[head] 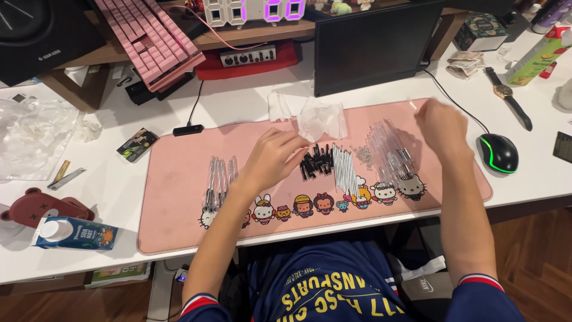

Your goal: Assembling pens by inserting ink refills into clear plastic barrels on a desk.

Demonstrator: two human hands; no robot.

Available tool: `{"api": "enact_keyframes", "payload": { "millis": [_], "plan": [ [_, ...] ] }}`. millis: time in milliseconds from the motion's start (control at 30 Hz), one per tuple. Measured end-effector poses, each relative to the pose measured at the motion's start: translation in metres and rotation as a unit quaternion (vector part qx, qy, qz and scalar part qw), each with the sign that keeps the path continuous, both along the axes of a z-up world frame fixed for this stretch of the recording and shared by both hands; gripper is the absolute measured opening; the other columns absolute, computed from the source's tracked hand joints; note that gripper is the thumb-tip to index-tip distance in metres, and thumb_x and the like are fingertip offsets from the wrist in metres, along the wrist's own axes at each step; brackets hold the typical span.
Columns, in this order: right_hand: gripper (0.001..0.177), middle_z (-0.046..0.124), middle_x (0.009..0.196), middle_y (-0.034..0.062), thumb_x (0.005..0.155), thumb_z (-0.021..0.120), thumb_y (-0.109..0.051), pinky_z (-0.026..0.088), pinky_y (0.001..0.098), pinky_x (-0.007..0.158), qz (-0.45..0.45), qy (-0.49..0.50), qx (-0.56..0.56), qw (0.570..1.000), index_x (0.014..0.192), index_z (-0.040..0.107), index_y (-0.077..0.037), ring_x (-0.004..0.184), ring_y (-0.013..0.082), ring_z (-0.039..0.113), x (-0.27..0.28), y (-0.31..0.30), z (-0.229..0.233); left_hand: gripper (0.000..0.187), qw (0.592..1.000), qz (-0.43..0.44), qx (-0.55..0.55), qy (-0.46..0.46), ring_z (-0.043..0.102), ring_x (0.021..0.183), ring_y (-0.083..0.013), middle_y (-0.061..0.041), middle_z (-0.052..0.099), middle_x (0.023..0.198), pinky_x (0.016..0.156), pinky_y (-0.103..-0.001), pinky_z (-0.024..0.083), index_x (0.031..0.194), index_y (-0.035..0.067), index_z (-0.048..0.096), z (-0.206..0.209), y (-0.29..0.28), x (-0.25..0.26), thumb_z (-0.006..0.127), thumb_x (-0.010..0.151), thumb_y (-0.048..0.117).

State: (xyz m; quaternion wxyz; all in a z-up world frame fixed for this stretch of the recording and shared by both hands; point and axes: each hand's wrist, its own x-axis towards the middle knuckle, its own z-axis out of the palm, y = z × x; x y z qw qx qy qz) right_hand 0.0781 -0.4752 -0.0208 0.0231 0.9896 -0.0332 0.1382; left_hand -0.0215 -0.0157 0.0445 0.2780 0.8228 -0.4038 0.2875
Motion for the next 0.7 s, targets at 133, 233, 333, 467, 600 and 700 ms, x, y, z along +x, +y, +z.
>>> {"api": "enact_keyframes", "payload": {
  "millis": [133, 233, 333, 467, 600, 700],
  "plan": [
    [0.023, 0.074, 0.099, 0.0077, 0.110, 0.078, -0.019, 0.051, 0.0484, 0.073, 0.082, -0.148, 0.093, 0.981, 0.127, 0.076, -0.005, 0.087, 0.0343, 0.070, -0.016, 0.042, 0.057, 0.010, 1.000, -0.022, -0.018, 0.013, 0.068, 0.081, -0.0201, -0.002, 0.073, 0.092, 0.083, -0.038, 0.048, 0.102, 0.009, 0.070, 0.003, 0.001, 0.009, 0.069, 0.106, 0.019],
    [0.018, 0.075, 0.100, 0.0160, 0.108, 0.076, -0.005, 0.058, 0.0487, 0.088, 0.211, -0.163, 0.259, 0.928, 0.126, 0.076, -0.006, 0.100, 0.0378, 0.075, -0.020, 0.084, 0.084, 0.007, 0.992, -0.005, -0.088, 0.094, 0.071, 0.072, -0.0159, 0.003, 0.073, 0.087, 0.085, -0.035, 0.056, 0.107, 0.018, 0.074, 0.001, -0.003, 0.015, 0.074, 0.100, 0.017],
    [0.017, 0.075, 0.103, 0.0144, 0.108, 0.076, -0.016, 0.055, 0.0479, 0.092, 0.293, -0.105, 0.370, 0.875, 0.121, 0.071, -0.007, 0.104, 0.0349, 0.074, -0.038, 0.147, 0.112, 0.009, 0.977, -0.008, -0.142, 0.160, 0.071, 0.074, -0.0183, -0.001, 0.075, 0.092, 0.085, -0.037, 0.056, 0.112, 0.018, 0.074, 0.002, -0.003, 0.017, 0.070, 0.106, 0.022],
    [0.022, 0.071, 0.100, 0.0177, 0.103, 0.078, -0.017, 0.057, 0.0484, 0.094, 0.368, -0.066, 0.447, 0.813, 0.119, 0.069, -0.004, 0.102, 0.0347, 0.073, -0.043, 0.215, 0.103, 0.014, 0.957, -0.012, -0.199, 0.211, 0.073, 0.079, -0.0194, -0.002, 0.078, 0.098, 0.091, -0.036, 0.057, 0.118, 0.019, 0.074, -0.012, 0.006, 0.019, 0.070, 0.106, 0.026],
    [0.012, 0.076, 0.098, 0.0127, 0.101, 0.076, -0.011, 0.059, 0.0456, 0.095, 0.402, 0.008, 0.576, 0.712, 0.110, 0.070, -0.005, 0.094, 0.0276, 0.077, -0.052, 0.255, 0.081, 0.017, 0.929, 0.001, -0.262, 0.259, 0.072, 0.082, -0.0151, -0.002, 0.078, 0.098, 0.093, -0.036, 0.056, 0.119, 0.017, 0.074, -0.011, 0.013, 0.011, 0.073, 0.103, 0.025],
    [0.013, 0.077, 0.100, 0.0106, 0.100, 0.077, -0.008, 0.059, 0.0439, 0.098, 0.400, 0.019, 0.623, 0.672, 0.109, 0.069, -0.006, 0.094, 0.0236, 0.078, -0.049, 0.261, 0.065, 0.024, 0.935, 0.018, -0.258, 0.244, 0.073, 0.084, -0.0182, -0.003, 0.080, 0.095, 0.093, -0.037, 0.056, 0.115, 0.017, 0.076, -0.011, 0.014, 0.009, 0.085, 0.094, 0.024]
  ]
}}
